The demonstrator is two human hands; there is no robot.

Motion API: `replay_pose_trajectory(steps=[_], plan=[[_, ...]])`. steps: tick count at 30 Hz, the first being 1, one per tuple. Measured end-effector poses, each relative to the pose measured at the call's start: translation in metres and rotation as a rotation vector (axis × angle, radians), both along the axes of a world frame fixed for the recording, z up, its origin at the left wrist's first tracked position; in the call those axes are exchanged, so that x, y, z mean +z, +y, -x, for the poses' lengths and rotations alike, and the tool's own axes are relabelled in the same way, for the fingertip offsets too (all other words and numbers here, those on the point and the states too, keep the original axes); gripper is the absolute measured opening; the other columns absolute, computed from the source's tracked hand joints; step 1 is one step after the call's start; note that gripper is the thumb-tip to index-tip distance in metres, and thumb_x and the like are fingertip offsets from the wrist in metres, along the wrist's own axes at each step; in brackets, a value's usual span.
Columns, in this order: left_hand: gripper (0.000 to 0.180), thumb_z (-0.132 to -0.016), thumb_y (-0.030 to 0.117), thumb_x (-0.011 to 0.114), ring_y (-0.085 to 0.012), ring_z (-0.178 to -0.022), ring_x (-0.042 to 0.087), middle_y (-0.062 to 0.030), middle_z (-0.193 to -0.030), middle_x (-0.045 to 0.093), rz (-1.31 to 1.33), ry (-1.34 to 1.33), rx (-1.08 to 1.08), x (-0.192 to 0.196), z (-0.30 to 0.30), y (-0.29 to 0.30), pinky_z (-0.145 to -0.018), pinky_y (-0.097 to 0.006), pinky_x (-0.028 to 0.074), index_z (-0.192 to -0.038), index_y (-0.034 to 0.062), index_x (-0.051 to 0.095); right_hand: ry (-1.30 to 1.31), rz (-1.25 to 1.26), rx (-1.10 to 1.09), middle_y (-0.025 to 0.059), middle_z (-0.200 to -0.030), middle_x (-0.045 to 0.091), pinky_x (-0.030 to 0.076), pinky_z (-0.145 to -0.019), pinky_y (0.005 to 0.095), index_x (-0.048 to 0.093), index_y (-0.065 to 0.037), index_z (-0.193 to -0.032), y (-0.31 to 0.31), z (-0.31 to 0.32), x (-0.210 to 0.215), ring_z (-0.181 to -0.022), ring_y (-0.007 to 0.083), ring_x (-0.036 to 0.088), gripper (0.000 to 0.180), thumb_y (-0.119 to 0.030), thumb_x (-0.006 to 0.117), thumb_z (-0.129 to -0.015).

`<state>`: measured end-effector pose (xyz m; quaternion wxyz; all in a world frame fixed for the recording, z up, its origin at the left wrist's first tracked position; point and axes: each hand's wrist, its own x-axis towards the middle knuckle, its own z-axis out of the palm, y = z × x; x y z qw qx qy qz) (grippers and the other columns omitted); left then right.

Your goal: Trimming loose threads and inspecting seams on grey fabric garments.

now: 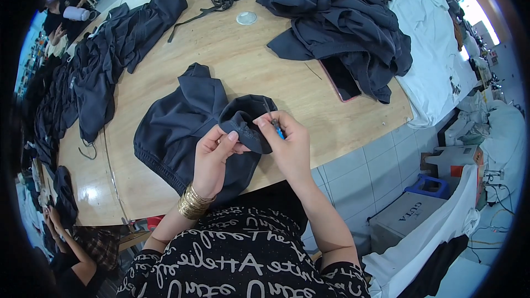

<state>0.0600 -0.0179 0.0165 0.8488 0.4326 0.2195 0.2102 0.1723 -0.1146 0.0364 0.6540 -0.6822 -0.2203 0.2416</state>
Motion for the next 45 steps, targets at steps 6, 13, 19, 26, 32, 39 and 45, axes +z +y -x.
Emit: replay_pose_trajectory(steps=[6,13,19,26,32,39,45], plan=[[0.011,-0.088,0.012,0.056,-0.0087,-0.074,0.058,-0.0025,-0.083,0.063,0.011,-0.027,0.02,-0.001,0.002,0.003,-0.077,-0.023,0.045,-0.09,0.0013,0.059,-0.055,0.052,-0.025,-0.0021,-0.079,0.058,0.04,-0.065,0.0158,0.059,0.002,-0.095,-0.007,0.002,0.005,-0.073,0.0017,0.051,0.011,-0.003,0.058,-0.085],[0.012,-0.089,0.013,0.055,-0.0096,-0.079,0.059,-0.0043,-0.09,0.064,0.173,-0.062,0.071,0.003,0.002,0.004,-0.078,-0.026,0.046,-0.093,0.0026,0.059,-0.093,0.052,-0.021,-0.0022,-0.081,0.058,0.039,-0.065,0.0156,0.06,0.001,-0.095,-0.012,0.004,0.005,-0.072,0.0011,0.049,0.011,-0.003,0.057,-0.086],[0.013,-0.091,0.013,0.052,-0.0114,-0.083,0.061,-0.0063,-0.094,0.064,0.199,-0.123,0.038,0.005,0.004,0.006,-0.076,-0.026,0.048,-0.096,0.0026,0.057,-0.126,0.068,-0.047,0.0002,-0.083,0.061,0.041,-0.07,0.017,0.06,0.002,-0.096,-0.016,0.004,0.005,-0.077,0.0023,0.053,0.012,-0.003,0.058,-0.085],[0.016,-0.09,0.011,0.05,-0.0088,-0.085,0.058,-0.0024,-0.097,0.062,0.139,-0.112,0.073,0.001,0.004,0.005,-0.077,-0.026,0.045,-0.104,0.0054,0.056,-0.38,0.167,-0.016,0.0061,-0.082,0.064,0.047,-0.064,0.0218,0.06,-0.003,-0.099,-0.016,0.009,0.01,-0.069,0.0086,0.058,0.022,-0.01,0.067,-0.079],[0.015,-0.088,0.009,0.053,-0.0083,-0.086,0.057,-0.0019,-0.097,0.061,0.158,-0.072,0.136,0.005,0.001,0.004,-0.077,-0.025,0.045,-0.102,0.0053,0.056,-0.54,0.166,0.012,0.0071,-0.083,0.064,0.047,-0.059,0.022,0.058,-0.006,-0.104,-0.014,0.011,0.018,-0.066,0.0107,0.06,0.034,-0.01,0.072,-0.073],[0.007,-0.085,0.007,0.06,-0.0061,-0.074,0.057,0.0008,-0.08,0.061,0.196,-0.042,0.143,0.006,-0.001,0.001,-0.074,-0.023,0.046,-0.091,0.0049,0.057,-0.387,-0.038,-0.005,0.003,-0.086,0.059,0.044,-0.061,0.0191,0.059,-0.003,-0.099,-0.01,0.017,-0.003,-0.068,0.0062,0.05,0.025,0.003,0.066,-0.075],[0.008,-0.084,0.008,0.06,-0.008,-0.073,0.059,-0.0009,-0.079,0.062,0.124,-0.016,0.143,0.008,0.0,0.0,-0.072,-0.024,0.047,-0.09,0.0045,0.057,-0.528,0.034,-0.06,0.0038,-0.077,0.062,0.041,-0.051,0.0219,0.061,-0.006,-0.097,-0.005,0.015,0.007,-0.057,0.0096,0.051,0.026,-0.012,0.071,-0.074]])
